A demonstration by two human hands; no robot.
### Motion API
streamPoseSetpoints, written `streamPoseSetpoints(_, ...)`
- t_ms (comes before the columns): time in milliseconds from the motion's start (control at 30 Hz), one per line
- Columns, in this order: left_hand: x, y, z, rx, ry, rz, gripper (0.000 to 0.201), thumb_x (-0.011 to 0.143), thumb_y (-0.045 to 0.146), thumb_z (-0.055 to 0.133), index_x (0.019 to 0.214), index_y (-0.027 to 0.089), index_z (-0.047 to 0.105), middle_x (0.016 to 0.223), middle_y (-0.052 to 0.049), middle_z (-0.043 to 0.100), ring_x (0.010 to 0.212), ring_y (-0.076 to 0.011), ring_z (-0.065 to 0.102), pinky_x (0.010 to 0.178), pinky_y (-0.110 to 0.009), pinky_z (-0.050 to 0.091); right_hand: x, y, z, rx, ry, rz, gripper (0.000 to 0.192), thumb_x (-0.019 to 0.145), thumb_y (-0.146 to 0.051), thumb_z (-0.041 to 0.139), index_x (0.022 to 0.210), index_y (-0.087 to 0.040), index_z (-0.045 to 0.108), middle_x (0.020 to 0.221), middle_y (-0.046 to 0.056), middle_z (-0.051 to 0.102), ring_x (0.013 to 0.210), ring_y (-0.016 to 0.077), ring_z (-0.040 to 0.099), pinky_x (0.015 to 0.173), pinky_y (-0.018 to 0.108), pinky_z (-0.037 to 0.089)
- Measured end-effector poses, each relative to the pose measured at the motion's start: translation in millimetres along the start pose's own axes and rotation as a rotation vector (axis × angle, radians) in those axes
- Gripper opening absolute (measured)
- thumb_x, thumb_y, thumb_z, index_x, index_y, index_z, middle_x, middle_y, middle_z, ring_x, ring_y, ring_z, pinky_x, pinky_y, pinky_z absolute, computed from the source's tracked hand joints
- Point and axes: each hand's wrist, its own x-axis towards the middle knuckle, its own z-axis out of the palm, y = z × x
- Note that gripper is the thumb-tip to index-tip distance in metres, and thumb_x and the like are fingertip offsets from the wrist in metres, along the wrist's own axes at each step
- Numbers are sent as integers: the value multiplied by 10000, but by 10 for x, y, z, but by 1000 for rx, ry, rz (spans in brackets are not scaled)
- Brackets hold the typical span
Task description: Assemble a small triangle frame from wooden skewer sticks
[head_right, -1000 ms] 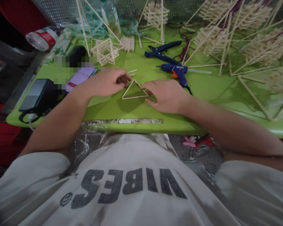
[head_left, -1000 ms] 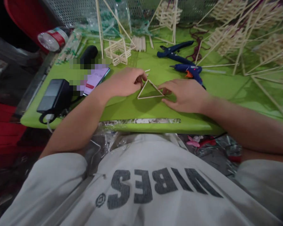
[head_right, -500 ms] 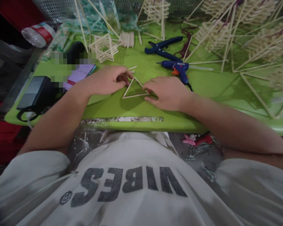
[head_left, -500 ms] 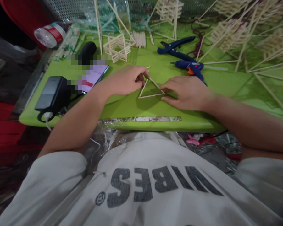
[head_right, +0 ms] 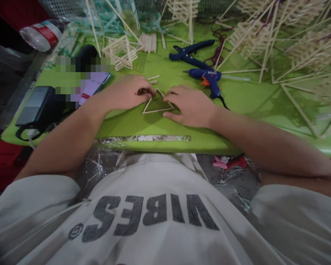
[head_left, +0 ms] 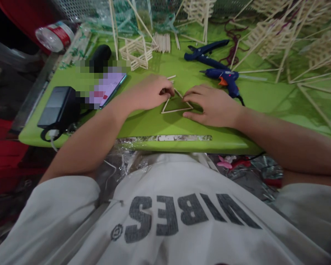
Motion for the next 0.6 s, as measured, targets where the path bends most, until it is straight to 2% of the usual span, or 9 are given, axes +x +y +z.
streamPoseSetpoints(267,3,24,23,-25,19,-13,259,1082,283,835,1276,229,997,1217,-92,948,1183,-320,877,1171,-468,658,27,-51,17,-8,44,68,433,1226,-558,665,1446,-290,925,1578,186,896,1492,487,814,1261,666,672)
streamPoseSetpoints(433,24,-8,44,-38,23,7,250,1040,284,842,1227,227,998,1149,-79,955,1139,-301,891,1112,-425,658,54,8,91,15,136,40,278,1183,-522,742,1270,-335,930,1420,134,933,1356,453,852,1156,630,703)
streamPoseSetpoints(600,20,14,36,-34,35,-18,241,996,299,855,1179,238,999,1075,-65,945,1094,-304,898,1075,-425,655,66,49,141,0,156,30,249,1165,-495,770,1200,-284,898,1377,184,932,1311,473,866,1125,656,715)
